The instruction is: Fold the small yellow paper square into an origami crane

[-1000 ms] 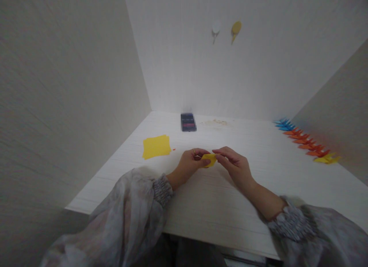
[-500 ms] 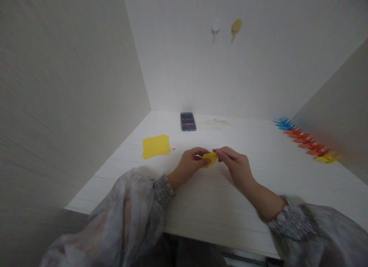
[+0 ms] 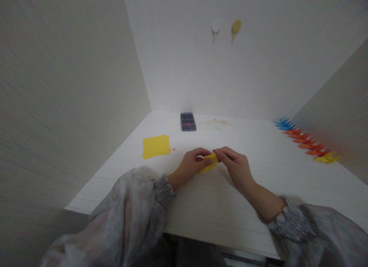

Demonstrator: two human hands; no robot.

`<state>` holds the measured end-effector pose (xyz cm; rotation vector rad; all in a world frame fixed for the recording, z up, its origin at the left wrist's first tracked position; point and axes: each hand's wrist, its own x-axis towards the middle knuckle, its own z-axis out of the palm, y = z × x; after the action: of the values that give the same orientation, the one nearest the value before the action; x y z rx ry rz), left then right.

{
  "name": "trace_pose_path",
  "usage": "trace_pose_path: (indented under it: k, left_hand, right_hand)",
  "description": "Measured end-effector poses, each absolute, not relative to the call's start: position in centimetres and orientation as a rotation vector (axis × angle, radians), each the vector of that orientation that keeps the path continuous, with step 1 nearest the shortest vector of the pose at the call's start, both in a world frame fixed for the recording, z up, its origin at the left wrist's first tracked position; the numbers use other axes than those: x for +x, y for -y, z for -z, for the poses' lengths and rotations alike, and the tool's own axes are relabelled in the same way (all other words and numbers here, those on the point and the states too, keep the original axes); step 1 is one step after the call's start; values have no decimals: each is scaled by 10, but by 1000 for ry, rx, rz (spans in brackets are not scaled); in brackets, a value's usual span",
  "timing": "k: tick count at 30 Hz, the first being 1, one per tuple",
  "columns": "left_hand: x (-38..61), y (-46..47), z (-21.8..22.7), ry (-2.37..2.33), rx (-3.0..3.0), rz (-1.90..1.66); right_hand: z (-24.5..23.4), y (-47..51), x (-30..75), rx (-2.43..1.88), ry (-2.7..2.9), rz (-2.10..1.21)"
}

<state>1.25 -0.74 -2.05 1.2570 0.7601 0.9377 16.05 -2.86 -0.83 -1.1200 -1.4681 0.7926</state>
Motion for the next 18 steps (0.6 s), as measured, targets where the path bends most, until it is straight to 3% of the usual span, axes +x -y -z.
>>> trace_pose_path:
  k: [18]
  left_hand:
    - [12, 3, 27, -889, 1308, -931]
  right_hand:
    - [7, 27, 161, -1249, 1381, -791]
